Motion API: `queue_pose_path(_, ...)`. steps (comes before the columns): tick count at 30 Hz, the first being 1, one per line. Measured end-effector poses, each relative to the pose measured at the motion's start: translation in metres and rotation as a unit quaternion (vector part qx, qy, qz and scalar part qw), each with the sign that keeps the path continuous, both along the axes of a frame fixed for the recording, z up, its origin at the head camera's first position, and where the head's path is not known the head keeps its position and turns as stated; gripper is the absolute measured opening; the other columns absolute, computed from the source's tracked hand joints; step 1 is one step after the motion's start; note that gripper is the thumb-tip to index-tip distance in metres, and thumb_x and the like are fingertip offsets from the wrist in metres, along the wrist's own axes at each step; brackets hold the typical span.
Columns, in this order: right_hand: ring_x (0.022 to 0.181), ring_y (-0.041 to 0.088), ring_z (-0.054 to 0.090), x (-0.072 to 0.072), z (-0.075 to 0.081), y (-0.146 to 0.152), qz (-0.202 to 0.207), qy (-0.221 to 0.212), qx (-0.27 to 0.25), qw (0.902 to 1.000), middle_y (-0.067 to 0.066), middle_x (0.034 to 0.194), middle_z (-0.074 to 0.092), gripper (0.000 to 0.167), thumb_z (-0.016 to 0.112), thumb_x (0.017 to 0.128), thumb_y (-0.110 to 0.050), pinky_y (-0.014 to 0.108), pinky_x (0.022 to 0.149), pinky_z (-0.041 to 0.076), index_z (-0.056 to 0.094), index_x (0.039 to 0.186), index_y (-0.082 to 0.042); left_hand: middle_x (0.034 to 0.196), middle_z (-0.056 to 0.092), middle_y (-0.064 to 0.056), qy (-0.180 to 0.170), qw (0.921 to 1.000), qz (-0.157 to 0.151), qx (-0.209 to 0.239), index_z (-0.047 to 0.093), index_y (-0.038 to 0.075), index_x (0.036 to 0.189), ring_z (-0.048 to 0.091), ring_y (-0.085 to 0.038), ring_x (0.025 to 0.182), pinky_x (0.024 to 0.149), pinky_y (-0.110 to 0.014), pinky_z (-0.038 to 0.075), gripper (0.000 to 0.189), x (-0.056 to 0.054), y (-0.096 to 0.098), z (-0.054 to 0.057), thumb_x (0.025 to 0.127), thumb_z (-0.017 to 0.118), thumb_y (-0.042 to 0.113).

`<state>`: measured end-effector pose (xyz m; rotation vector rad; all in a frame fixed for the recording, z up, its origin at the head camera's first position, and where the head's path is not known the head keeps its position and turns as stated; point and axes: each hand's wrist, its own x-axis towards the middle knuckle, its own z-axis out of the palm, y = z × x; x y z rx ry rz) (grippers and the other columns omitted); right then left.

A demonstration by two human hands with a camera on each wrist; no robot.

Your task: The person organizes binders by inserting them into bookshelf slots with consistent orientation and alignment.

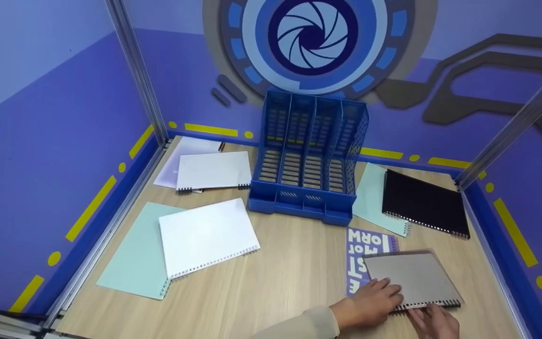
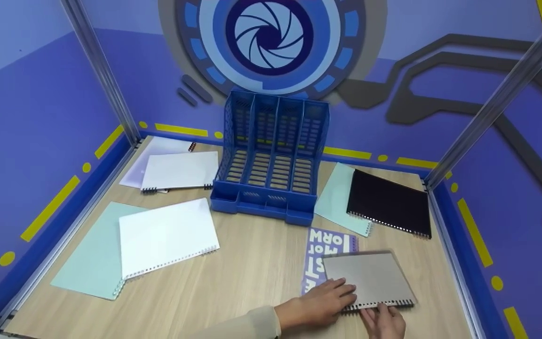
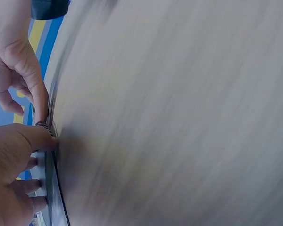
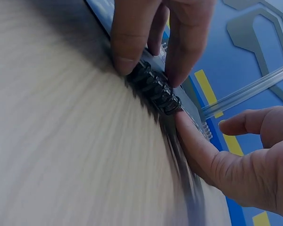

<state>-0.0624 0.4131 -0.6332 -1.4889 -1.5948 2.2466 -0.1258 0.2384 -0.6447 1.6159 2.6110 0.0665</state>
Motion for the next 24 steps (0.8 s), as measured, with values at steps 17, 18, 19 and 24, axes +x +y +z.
queue_pose_path(17,0.079,0.008,0.071,-0.012,-0.010,-0.009,-0.011,0.059,0.009,0.9981,-0.002,0.082,0.064,0.033,0.045,0.107,-0.012,0.031,0.094,0.053,0.041,0.138,-0.001,0.156,0.040,0.014,0.009,0.9999,-0.007,-0.001,0.049,0.030,0.148,0.036,-0.011,0.145,0.115,-0.031,0.035,0.045,-0.026,-0.009,-0.001,0.104,0.054,0.025)
queue_pose_path(18,0.078,0.008,0.070,-0.012,-0.011,-0.008,-0.014,0.060,0.004,0.9981,-0.003,0.082,0.063,0.035,0.046,0.107,-0.013,0.031,0.095,0.053,0.040,0.140,-0.001,0.156,0.040,0.014,0.004,1.0000,-0.008,0.001,0.049,0.030,0.148,0.036,-0.010,0.146,0.115,-0.031,0.034,0.046,-0.027,-0.009,-0.001,0.103,0.055,0.026)
queue_pose_path(19,0.079,0.008,0.071,-0.012,-0.011,-0.008,-0.016,0.062,-0.002,0.9979,-0.004,0.082,0.064,0.035,0.047,0.107,-0.014,0.030,0.095,0.053,0.040,0.140,-0.003,0.156,0.040,0.014,-0.002,1.0000,-0.009,0.002,0.049,0.030,0.148,0.035,-0.010,0.146,0.115,-0.032,0.034,0.046,-0.028,-0.010,-0.001,0.103,0.056,0.026)
queue_pose_path(24,0.081,0.011,0.072,-0.012,-0.013,-0.005,-0.023,0.070,-0.015,0.9972,-0.003,0.081,0.067,0.019,0.050,0.107,-0.015,0.030,0.095,0.052,0.048,0.124,-0.007,0.155,0.043,0.013,-0.017,0.9995,-0.024,0.010,0.050,0.027,0.148,0.036,-0.009,0.145,0.116,-0.032,0.033,0.047,-0.032,-0.013,-0.001,0.102,0.059,0.031)
